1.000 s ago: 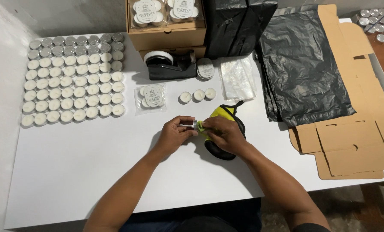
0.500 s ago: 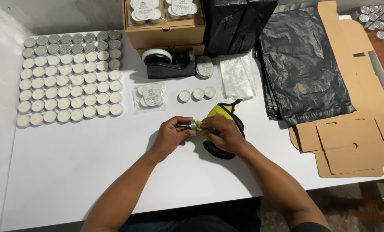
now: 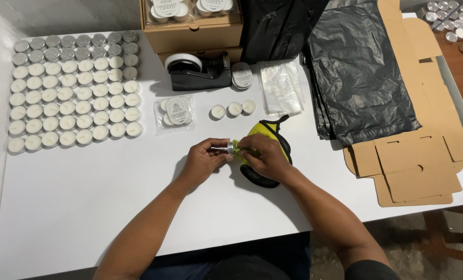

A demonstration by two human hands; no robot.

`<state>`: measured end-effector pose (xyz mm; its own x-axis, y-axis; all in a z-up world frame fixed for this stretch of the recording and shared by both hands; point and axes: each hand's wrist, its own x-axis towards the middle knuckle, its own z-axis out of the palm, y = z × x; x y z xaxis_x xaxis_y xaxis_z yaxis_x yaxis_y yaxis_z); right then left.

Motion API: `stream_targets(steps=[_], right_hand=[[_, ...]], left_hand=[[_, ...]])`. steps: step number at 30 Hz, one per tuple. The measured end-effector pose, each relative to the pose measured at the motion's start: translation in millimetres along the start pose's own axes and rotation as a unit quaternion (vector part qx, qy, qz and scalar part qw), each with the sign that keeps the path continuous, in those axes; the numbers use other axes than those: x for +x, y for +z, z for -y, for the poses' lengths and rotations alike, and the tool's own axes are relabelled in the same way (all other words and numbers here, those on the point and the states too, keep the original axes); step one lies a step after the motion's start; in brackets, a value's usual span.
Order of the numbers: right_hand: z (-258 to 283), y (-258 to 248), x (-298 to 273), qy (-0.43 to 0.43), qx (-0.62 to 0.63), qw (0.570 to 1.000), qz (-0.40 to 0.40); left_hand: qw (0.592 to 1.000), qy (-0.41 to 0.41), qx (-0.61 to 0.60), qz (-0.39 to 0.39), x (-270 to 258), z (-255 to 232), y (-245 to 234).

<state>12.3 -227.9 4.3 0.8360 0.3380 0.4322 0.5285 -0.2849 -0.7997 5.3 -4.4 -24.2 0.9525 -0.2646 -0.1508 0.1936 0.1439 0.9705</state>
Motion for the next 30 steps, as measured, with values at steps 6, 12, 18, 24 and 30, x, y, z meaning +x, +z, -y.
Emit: stream_targets(steps=[6, 12, 18, 24, 30], right_hand=[[10.8, -1.2, 1.8, -0.032, 0.008, 0.999, 0.035], [8.7, 0.2, 1.0, -0.039, 0.023, 0.998, 0.033], [0.0, 1.5, 0.4, -0.005, 0.016, 1.0, -0.009], [6.6, -2.0, 0.8, 0.003, 0.021, 1.0, 0.021], [11.2, 0.3, 0.9, -0.032, 0.048, 0.997, 0.045]], left_hand=[[1.0, 0.005, 0.019, 0.004, -1.5, -14.1, 0.6], [1.0, 0.009, 0.005, 0.01, 2.4, -7.6, -3.0], [0.999, -0.015, -0.012, 0.042, -7.6, -6.4, 0.8], [0.999, -0.009, -0.015, 0.034, -10.4, -13.6, 2.1], [1.0, 0.017, 0.006, 0.025, 1.4, -11.3, -3.7]])
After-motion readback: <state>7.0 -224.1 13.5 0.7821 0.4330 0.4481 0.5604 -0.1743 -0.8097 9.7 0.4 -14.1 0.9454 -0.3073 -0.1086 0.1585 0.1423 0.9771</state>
